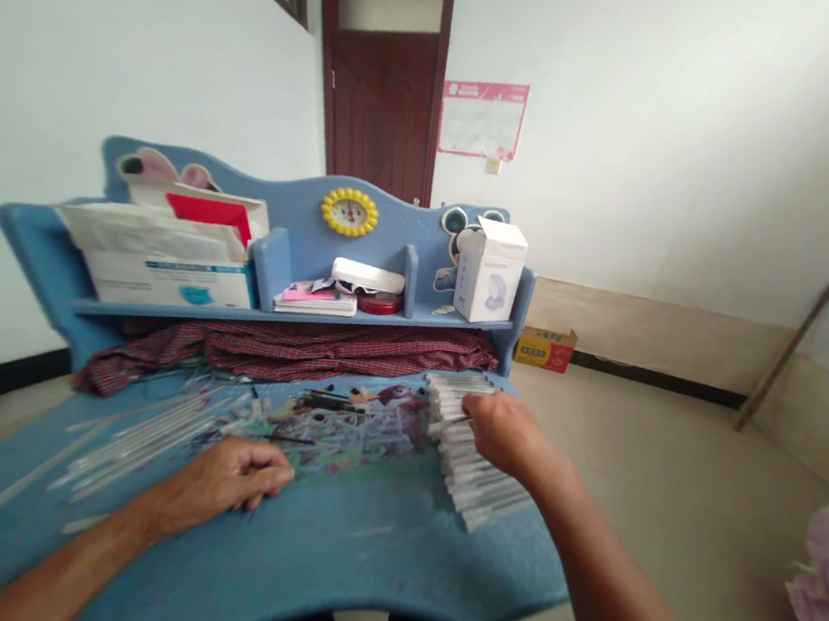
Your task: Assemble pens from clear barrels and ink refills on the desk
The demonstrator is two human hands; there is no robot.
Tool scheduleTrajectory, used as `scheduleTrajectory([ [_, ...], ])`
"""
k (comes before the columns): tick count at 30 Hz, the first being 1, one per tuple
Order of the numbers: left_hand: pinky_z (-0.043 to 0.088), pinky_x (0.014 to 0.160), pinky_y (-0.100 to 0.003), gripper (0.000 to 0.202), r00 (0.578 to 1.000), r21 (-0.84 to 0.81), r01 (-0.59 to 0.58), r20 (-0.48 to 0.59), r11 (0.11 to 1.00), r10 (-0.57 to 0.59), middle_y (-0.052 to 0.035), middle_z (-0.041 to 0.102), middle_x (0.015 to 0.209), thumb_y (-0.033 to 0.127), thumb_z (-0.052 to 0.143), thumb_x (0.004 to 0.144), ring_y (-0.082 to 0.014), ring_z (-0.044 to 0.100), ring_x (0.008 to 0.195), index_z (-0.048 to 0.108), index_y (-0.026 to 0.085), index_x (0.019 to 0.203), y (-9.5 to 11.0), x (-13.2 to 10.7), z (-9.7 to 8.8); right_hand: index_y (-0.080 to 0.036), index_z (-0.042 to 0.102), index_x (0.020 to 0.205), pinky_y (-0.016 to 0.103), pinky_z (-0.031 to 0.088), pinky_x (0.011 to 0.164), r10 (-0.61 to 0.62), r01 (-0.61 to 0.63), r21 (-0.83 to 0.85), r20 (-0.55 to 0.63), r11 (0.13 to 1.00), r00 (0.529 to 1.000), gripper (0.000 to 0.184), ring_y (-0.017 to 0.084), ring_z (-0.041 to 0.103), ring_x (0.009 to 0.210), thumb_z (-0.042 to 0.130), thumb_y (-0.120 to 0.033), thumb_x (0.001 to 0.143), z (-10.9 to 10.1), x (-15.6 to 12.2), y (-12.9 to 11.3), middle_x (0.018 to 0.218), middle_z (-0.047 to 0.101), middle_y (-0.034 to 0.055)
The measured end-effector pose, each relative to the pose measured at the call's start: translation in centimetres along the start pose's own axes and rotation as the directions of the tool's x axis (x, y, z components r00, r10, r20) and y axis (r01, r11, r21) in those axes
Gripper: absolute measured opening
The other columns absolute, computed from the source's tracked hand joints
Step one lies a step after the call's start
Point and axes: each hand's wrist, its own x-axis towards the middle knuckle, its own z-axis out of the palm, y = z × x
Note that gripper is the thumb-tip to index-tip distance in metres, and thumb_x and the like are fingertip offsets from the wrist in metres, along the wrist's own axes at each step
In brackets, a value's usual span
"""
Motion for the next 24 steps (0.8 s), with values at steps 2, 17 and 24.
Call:
scheduleTrajectory([
  [2,0.036,0.05,-0.019,0.04,1.0,0.013,0.016,0.003,1.0,-0.016,0.0029,0.05,0.052,0.053,0.046,0.074,-0.0101,0.048,0.05,0.057,0.015,0.067,0.1,0.0,0.0,-0.019,0.062,0.092,0.025,0.036,0.057,0.071,-0.071,0.01,0.038,0.997,0.997,0.023,0.02,0.062,0.072,0.043,-0.019,0.079,0.8,-0.6,1.9,0.078,0.066,0.0102],
  [17,0.036,0.053,-0.019,0.038,0.996,0.003,0.069,0.05,0.998,-0.069,0.0031,0.049,0.055,0.051,0.048,0.073,-0.0109,0.048,0.054,0.059,0.015,0.074,-0.4,0.3,0.1,-0.02,0.059,0.099,0.025,0.037,0.06,0.094,-0.093,-0.005,0.065,0.996,0.993,0.026,0.02,0.062,0.077,0.039,-0.022,0.082,2.4,1.3,3.5,0.083,0.065,0.01],
  [24,0.036,0.053,-0.019,0.036,0.996,0.002,0.079,0.05,0.997,-0.079,0.0028,0.049,0.056,0.049,0.049,0.073,-0.0112,0.048,0.055,0.059,0.015,0.074,-0.2,0.2,0.1,-0.019,0.061,0.097,0.026,0.04,0.061,0.072,-0.06,-0.09,0.14,0.994,0.987,0.028,0.021,0.062,0.078,0.037,-0.017,0.082,2.6,3.4,2.8,0.087,0.065,0.0121],
])
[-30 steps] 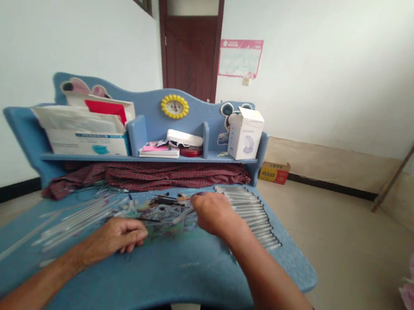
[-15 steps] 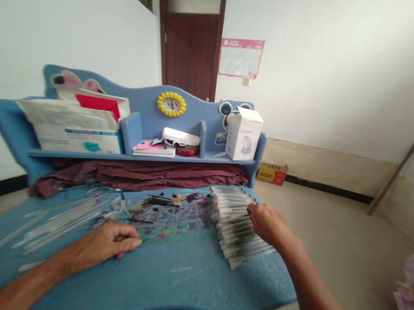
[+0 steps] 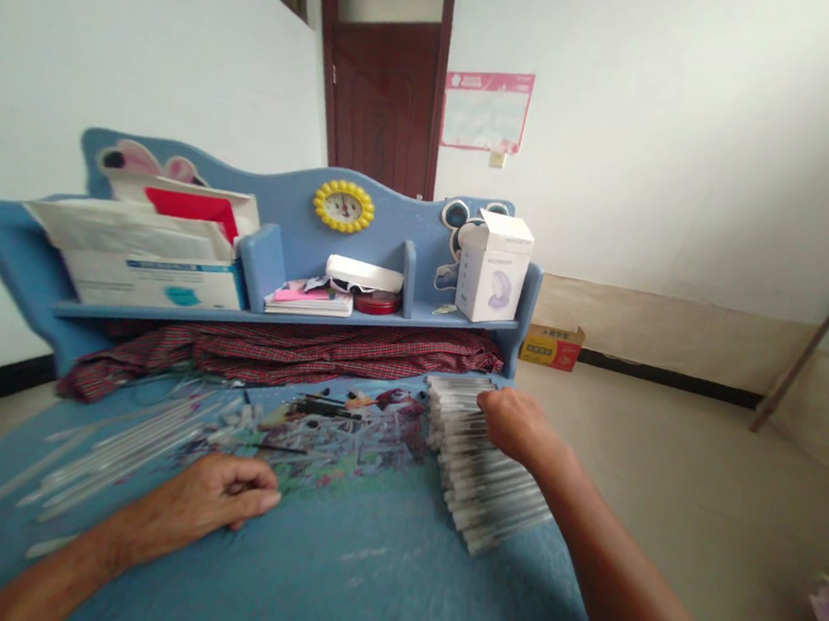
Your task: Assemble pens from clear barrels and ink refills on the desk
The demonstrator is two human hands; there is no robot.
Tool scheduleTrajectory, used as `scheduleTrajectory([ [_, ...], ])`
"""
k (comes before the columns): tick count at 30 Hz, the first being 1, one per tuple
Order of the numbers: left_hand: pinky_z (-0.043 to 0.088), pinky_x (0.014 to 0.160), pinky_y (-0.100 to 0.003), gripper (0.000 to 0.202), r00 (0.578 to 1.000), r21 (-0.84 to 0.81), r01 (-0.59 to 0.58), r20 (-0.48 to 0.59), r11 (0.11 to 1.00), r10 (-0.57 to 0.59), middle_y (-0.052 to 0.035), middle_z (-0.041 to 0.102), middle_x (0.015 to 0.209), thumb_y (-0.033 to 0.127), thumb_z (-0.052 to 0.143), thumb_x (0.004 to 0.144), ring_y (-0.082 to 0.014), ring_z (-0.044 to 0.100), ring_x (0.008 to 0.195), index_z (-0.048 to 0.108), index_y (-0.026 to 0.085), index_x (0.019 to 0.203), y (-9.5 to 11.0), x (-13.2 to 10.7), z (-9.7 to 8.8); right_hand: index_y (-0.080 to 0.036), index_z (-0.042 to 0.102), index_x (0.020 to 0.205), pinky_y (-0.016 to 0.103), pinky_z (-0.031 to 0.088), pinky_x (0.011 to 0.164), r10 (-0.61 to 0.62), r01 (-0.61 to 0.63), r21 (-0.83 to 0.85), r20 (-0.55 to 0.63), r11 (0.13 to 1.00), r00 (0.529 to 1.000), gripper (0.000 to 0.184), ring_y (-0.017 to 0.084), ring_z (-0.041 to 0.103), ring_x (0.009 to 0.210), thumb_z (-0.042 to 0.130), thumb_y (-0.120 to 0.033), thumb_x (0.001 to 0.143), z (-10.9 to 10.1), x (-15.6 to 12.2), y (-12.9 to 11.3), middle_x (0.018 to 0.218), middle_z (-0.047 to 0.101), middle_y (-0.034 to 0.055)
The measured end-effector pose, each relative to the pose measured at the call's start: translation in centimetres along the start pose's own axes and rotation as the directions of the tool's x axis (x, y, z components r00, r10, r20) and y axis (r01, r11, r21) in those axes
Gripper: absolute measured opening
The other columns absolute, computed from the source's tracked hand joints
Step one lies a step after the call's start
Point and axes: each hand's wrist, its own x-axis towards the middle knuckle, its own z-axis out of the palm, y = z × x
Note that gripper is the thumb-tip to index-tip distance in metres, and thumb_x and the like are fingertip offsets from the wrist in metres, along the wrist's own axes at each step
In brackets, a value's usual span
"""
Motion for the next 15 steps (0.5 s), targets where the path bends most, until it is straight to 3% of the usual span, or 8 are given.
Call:
scheduleTrajectory([
  [6,0.035,0.052,-0.019,0.033,1.0,0.03,-0.011,-0.006,0.999,0.011,0.0023,0.051,0.057,0.046,0.048,0.074,-0.0111,0.049,0.055,0.06,0.015,0.074,0.3,-0.2,-0.1,-0.02,0.061,0.101,0.027,0.04,0.064,0.015,-0.015,0.001,0.0,1.0,1.0,0.027,0.022,0.062,0.081,0.042,-0.022,0.082,0.0,-0.2,0.0,0.088,0.065,0.0114],
  [11,0.034,0.051,-0.019,0.033,0.998,-0.001,-0.037,-0.044,0.999,0.037,0.0025,0.051,0.054,0.045,0.049,0.074,-0.0107,0.048,0.053,0.061,0.014,0.072,0.3,-0.5,0.1,-0.022,0.061,0.1,0.027,0.039,0.062,0.016,-0.013,0.027,-0.08,1.0,0.997,0.027,0.022,0.063,0.079,0.041,-0.026,0.083,-0.3,-1.2,-0.6,0.084,0.067,0.0102],
  [15,0.034,0.049,-0.019,0.03,0.984,-0.046,-0.065,-0.171,0.997,0.056,0.0034,0.05,0.051,0.042,0.051,0.072,-0.0094,0.046,0.049,0.06,0.014,0.067,0.0,-0.7,0.0,-0.023,0.061,0.099,0.026,0.037,0.06,-0.07,0.083,0.081,-0.156,0.993,0.985,0.028,0.021,0.063,0.074,0.04,-0.031,0.084,-0.5,-1.6,-2.6,0.08,0.068,0.0085],
])
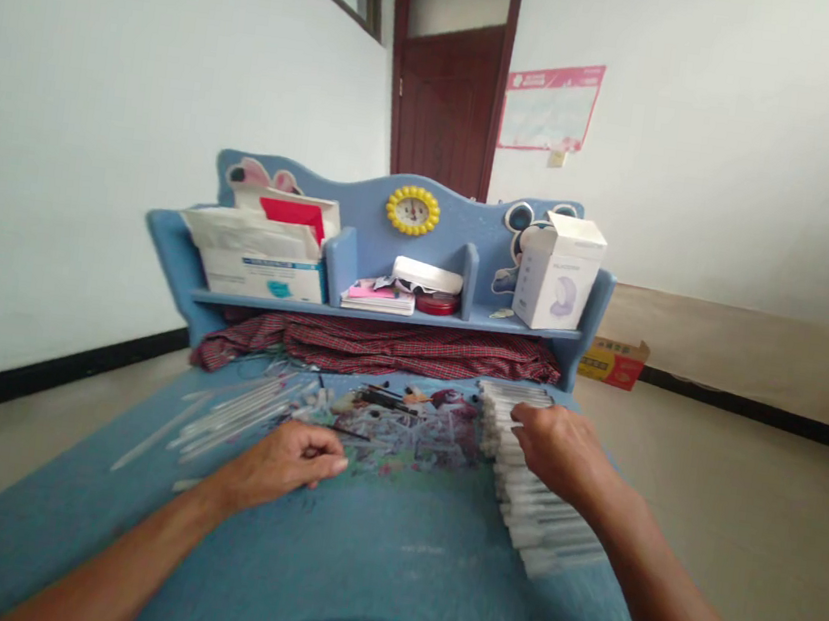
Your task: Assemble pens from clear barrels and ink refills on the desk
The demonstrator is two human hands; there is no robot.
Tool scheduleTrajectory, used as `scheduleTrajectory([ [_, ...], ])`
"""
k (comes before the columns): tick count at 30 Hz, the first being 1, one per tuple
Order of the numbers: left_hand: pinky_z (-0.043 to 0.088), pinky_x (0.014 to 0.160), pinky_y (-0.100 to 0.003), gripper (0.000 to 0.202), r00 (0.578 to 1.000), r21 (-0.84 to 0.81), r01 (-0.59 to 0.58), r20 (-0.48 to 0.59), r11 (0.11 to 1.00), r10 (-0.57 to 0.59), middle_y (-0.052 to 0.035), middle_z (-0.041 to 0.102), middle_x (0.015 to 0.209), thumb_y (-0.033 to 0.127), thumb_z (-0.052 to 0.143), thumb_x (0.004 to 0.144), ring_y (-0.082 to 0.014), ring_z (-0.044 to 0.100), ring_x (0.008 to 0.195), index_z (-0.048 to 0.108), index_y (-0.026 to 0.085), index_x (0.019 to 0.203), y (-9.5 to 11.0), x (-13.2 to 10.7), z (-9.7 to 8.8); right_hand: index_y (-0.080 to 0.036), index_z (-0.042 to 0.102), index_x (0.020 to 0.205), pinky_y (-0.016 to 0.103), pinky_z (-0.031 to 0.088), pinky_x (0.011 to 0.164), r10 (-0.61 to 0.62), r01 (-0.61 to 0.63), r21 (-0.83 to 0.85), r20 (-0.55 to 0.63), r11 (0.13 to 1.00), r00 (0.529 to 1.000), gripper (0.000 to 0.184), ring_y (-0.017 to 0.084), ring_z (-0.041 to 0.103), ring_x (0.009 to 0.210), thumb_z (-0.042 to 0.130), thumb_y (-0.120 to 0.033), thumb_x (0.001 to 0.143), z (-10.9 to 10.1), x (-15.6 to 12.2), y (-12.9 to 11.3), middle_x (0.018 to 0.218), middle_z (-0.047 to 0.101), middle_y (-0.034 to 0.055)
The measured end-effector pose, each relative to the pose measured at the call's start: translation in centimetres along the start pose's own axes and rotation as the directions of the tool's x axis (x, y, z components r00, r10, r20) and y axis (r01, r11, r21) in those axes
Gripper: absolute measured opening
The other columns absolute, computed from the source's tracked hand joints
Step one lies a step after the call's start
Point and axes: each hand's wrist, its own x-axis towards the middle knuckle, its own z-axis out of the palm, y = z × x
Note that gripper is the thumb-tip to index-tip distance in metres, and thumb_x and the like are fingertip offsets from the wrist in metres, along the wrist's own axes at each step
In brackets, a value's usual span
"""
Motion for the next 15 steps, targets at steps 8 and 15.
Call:
scheduleTrajectory([
  [8,0.033,0.048,-0.019,0.027,0.867,0.025,0.034,-0.499,0.999,-0.017,0.0043,0.047,0.047,0.036,0.05,0.073,-0.0092,0.045,0.047,0.055,0.015,0.056,-1.4,0.1,-1.1,-0.02,0.062,0.088,0.028,0.041,0.063,-0.305,0.302,0.073,0.05,0.951,0.951,0.024,0.021,0.063,0.074,0.041,-0.029,0.082,-0.8,1.8,-8.7,0.079,0.068,0.0093],
  [15,0.036,0.054,-0.02,0.021,0.76,0.104,0.063,-0.65,0.993,0.02,0.0024,0.054,0.055,0.032,0.05,0.073,-0.0106,0.049,0.054,0.06,0.016,0.065,-1.9,-0.2,-2.4,-0.016,0.064,0.091,0.031,0.045,0.07,-0.365,0.356,0.097,0.114,0.93,0.924,0.024,0.024,0.062,0.086,0.044,-0.022,0.079,0.1,4.7,-14.6,0.09,0.066,0.0139],
])
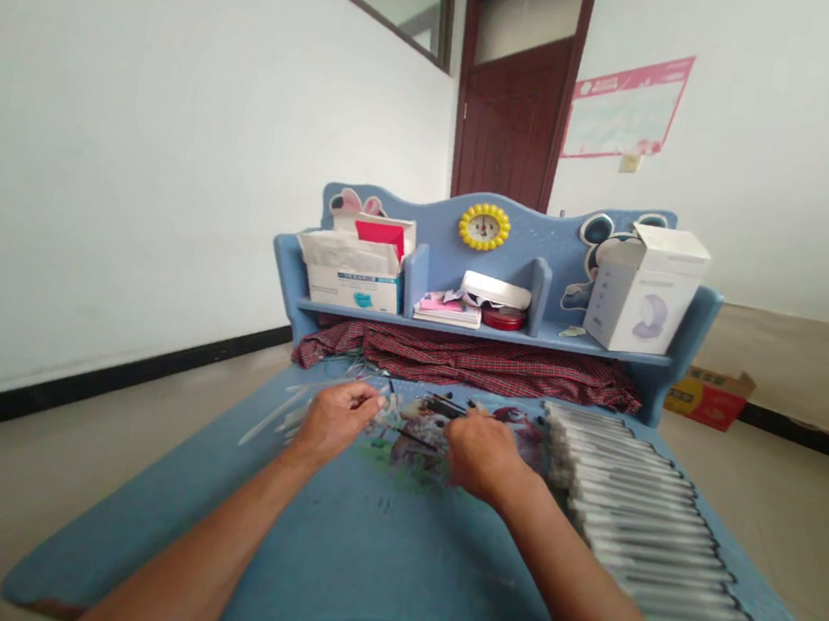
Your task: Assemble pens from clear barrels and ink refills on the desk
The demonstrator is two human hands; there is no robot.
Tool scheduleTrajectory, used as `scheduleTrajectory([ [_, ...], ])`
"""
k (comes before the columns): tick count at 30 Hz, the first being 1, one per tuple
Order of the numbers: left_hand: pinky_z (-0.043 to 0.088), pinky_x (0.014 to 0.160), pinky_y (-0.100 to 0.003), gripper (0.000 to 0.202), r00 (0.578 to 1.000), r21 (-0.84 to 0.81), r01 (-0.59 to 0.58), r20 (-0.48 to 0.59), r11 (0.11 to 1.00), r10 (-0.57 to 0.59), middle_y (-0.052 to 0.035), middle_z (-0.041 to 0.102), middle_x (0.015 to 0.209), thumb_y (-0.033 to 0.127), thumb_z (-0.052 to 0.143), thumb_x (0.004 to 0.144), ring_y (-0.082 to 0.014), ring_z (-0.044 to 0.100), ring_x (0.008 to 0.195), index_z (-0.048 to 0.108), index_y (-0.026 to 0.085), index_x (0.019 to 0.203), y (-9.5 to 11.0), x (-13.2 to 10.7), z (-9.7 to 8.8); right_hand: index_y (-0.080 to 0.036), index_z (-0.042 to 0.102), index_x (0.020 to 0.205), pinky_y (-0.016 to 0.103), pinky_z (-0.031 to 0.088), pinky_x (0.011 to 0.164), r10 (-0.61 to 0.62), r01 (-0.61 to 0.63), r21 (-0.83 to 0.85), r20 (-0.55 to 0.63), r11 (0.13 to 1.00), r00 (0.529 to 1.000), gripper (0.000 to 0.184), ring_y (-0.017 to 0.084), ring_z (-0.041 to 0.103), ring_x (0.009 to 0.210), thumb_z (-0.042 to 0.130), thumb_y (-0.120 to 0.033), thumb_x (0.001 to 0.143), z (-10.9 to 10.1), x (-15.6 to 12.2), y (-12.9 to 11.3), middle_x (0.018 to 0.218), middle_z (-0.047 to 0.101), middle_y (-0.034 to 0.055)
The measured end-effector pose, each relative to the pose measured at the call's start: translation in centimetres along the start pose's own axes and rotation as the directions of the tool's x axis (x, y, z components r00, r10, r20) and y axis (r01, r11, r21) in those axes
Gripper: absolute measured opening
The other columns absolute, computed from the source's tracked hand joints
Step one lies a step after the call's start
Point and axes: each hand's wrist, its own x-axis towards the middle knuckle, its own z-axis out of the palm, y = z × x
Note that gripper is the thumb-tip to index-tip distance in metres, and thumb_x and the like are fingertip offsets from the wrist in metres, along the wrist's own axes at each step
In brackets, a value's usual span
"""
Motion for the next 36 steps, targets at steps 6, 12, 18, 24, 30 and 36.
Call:
scheduleTrajectory([
  [6,0.033,0.055,-0.021,0.017,0.998,0.193,0.039,-0.063,0.981,-0.027,0.0012,0.054,0.057,0.027,0.05,0.073,-0.0117,0.049,0.057,0.059,0.016,0.064,-2.0,1.1,-2.3,-0.013,0.064,0.094,0.032,0.045,0.074,0.019,-0.019,-0.008,0.001,1.0,1.0,0.027,0.024,0.062,0.087,0.041,-0.02,0.083,2.2,1.5,-1.8,0.094,0.064,0.0164],
  [12,0.035,0.061,-0.022,0.011,0.992,0.35,-0.092,0.113,0.932,0.056,-0.0021,0.056,0.066,0.016,0.051,0.07,-0.0134,0.051,0.064,0.062,0.015,0.068,-2.8,0.8,-1.8,-0.01,0.064,0.091,0.032,0.047,0.069,0.009,-0.01,-0.013,-0.019,1.0,1.0,0.028,0.025,0.063,0.083,0.038,-0.015,0.082,3.3,1.7,-2.5,0.091,0.064,0.0177],
  [18,0.037,0.067,-0.024,0.017,0.989,0.499,-0.038,0.144,0.866,-0.04,-0.0045,0.06,0.077,0.017,0.048,0.073,-0.016,0.054,0.073,0.064,0.016,0.078,-2.9,1.0,-3.1,-0.01,0.064,0.09,0.028,0.047,0.067,-0.024,0.024,-0.012,-0.017,1.0,1.0,0.03,0.023,0.064,0.081,0.036,-0.007,0.08,3.5,1.5,-2.4,0.09,0.064,0.018],
  [24,0.038,0.061,-0.026,0.013,0.968,0.602,0.102,0.123,0.792,-0.218,-0.0061,0.06,0.059,0.012,0.052,0.064,-0.0194,0.057,0.065,0.061,0.016,0.056,-3.4,1.0,-4.6,-0.01,0.065,0.087,0.03,0.047,0.066,-0.058,0.058,-0.018,-0.038,0.998,0.998,0.033,0.024,0.064,0.08,0.034,-0.004,0.078,4.0,1.2,-2.1,0.09,0.064,0.0171],
  [30,0.04,0.065,-0.026,0.014,0.959,0.609,0.118,0.134,0.784,-0.248,-0.0089,0.065,0.069,0.007,0.053,0.058,-0.0235,0.06,0.077,0.061,0.017,0.054,-3.0,0.5,-3.2,-0.01,0.066,0.088,0.027,0.047,0.066,-0.059,0.059,-0.008,-0.014,0.998,0.998,0.032,0.023,0.064,0.08,0.036,-0.005,0.078,3.9,0.8,-2.0,0.09,0.065,0.0187],
  [36,0.04,0.067,-0.029,0.014,0.957,0.516,0.175,0.11,0.838,-0.268,-0.0113,0.065,0.066,0.006,0.055,0.055,-0.0261,0.06,0.078,0.056,0.016,0.047,-3.3,0.5,-2.7,-0.011,0.065,0.092,0.032,0.046,0.067,-0.021,0.021,0.0,0.008,1.0,1.0,0.032,0.027,0.064,0.08,0.037,-0.008,0.077,3.8,0.1,-1.6,0.087,0.066,0.0186],
])
